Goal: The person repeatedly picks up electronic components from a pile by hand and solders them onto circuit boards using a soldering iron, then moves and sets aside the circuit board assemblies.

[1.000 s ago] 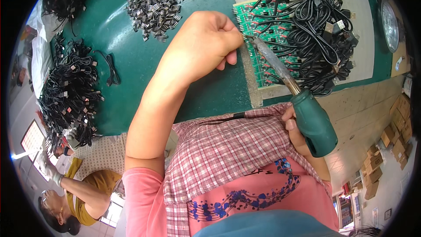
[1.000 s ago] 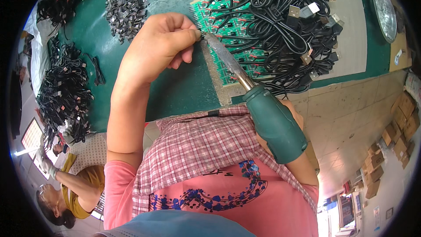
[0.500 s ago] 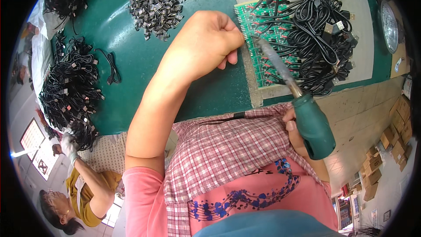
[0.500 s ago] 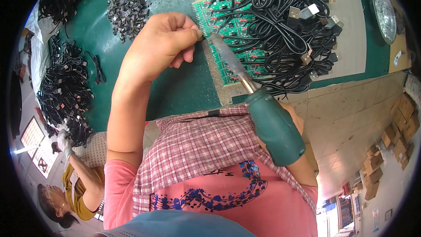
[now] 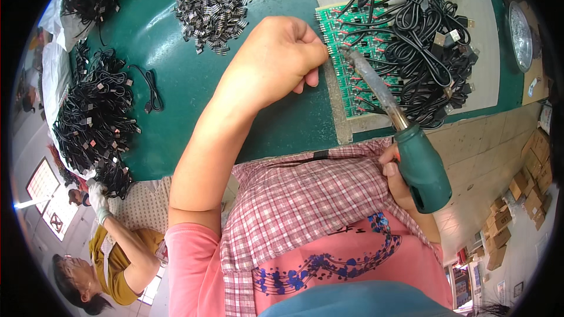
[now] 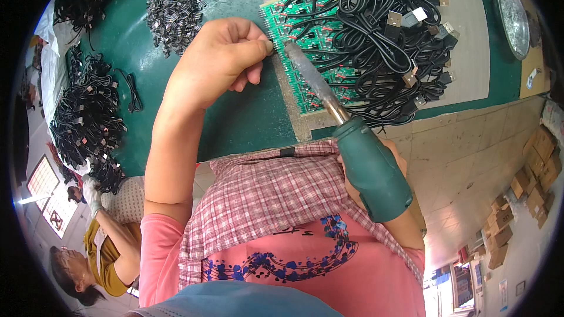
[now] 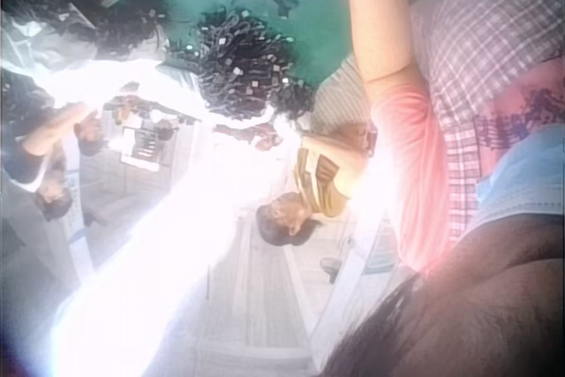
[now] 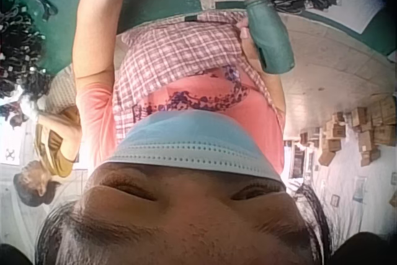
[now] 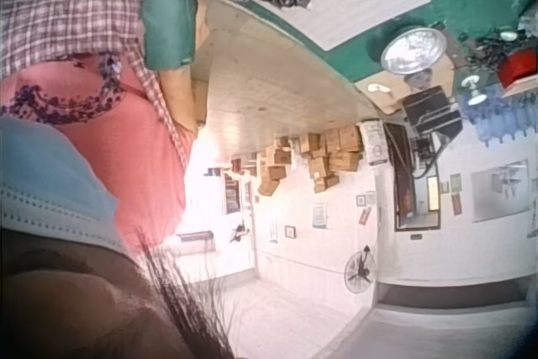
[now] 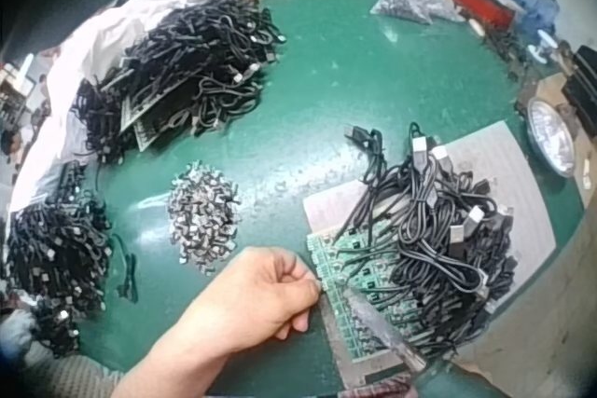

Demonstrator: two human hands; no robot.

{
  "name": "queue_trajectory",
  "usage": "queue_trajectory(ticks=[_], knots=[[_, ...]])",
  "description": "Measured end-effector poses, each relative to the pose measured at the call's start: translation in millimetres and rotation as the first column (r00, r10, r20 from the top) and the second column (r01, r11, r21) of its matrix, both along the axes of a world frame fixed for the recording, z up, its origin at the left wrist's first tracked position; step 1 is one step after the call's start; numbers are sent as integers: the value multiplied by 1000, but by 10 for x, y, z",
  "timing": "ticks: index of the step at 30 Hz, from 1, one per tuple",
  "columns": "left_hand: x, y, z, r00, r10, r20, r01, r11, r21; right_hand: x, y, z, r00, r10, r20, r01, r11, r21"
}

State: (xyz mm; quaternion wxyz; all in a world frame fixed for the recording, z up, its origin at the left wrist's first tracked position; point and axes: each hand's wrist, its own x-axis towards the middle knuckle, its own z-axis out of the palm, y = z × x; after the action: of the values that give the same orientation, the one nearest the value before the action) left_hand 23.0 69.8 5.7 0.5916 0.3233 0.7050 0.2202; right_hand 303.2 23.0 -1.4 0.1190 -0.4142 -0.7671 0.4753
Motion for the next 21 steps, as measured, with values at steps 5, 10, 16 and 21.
queue_trajectory(ticks=[5,10,16,21], knots=[[-3,-13,19,1000,0,-10,0,1000,-17,92,-122,-143,995,-65,77,65,998,13],[-13,-93,73,997,48,-59,-47,998,31,50,-26,-27,997,-33,63,36,998,-42],[-263,-479,8,859,329,-392,-152,896,417,31,-107,32,995,-95,12,96,990,-106],[-379,-659,-31,651,293,-700,126,868,481,111,-136,-120,992,-16,129,11,999,39]])
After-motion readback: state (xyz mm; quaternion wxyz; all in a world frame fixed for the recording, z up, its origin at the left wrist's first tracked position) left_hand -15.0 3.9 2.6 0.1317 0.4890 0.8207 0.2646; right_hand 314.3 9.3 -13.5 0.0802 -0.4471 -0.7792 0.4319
